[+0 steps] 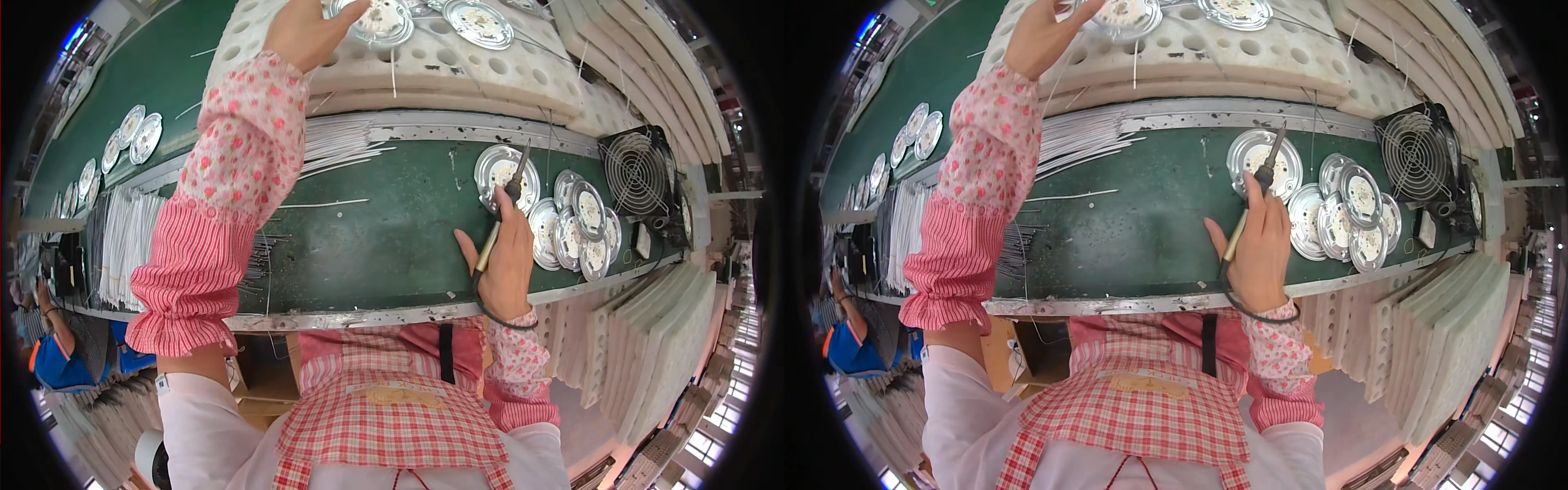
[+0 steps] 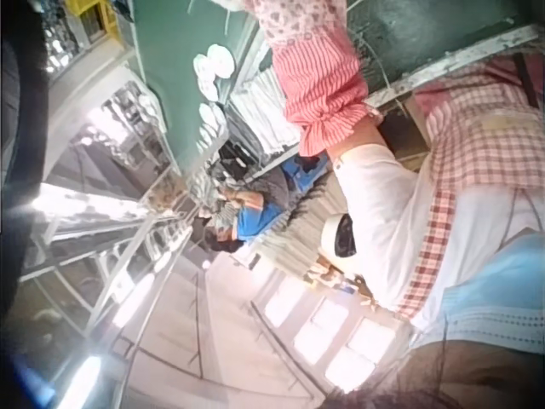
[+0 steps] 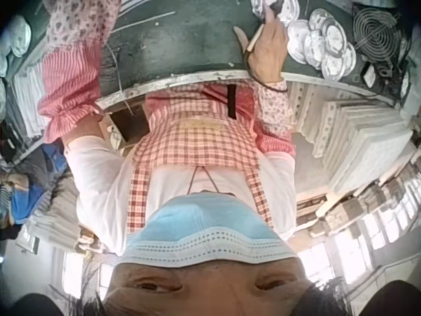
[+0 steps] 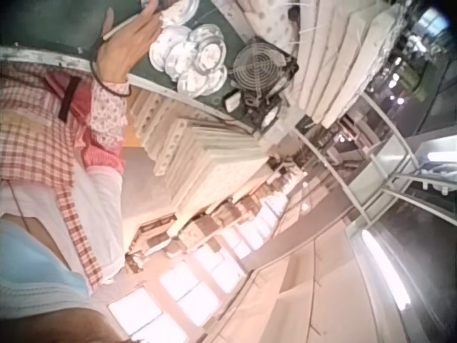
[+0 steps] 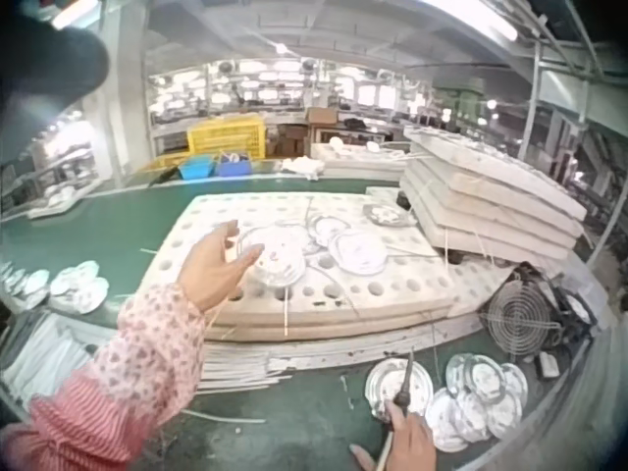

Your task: The person solders electronic components and wires onto circular LED circuit boards on an assembly line. This is done with a soldering iron and solder wire.

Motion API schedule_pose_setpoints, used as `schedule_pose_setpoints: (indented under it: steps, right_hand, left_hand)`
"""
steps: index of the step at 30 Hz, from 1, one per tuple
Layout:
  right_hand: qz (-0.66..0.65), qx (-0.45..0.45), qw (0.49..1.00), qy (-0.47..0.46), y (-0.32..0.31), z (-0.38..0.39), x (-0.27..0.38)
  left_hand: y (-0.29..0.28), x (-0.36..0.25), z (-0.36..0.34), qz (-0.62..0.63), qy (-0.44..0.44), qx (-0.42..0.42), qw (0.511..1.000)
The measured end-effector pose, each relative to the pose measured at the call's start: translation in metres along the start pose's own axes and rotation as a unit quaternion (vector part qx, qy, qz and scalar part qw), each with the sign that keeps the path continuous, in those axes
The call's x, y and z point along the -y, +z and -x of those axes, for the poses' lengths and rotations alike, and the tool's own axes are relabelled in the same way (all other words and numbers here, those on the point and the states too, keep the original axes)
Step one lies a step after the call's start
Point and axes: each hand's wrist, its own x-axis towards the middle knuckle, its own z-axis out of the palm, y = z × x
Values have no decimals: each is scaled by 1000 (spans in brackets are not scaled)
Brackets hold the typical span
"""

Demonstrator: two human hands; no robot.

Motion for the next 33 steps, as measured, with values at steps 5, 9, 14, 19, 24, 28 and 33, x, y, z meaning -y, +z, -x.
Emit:
schedule_pose_setpoints:
  steps: [5,9,14,19,24,28,33]
  right_hand:
    - [-81,6,996,-35,-2,27,26]
    - [-136,1,990,-24,-15,27,32]
    - [-137,5,991,0,-20,8,26]
    - [-119,84,985,-88,-33,-4,13]
    - [-52,33,984,-165,-19,0,-2]
    - [-168,-51,980,-94,-19,9,11]
    - [-351,-39,915,197,-17,6,30]
  left_hand:
    - [14,34,77,-336,140,29,931]
    - [13,35,149,-402,23,236,884]
    - [1,79,158,-289,145,59,944]
    - [-32,82,182,-337,116,58,933]
    - [-41,93,193,-314,24,114,942]
    - [-21,88,189,-214,137,-20,967]
    - [44,53,176,19,32,-13,999]
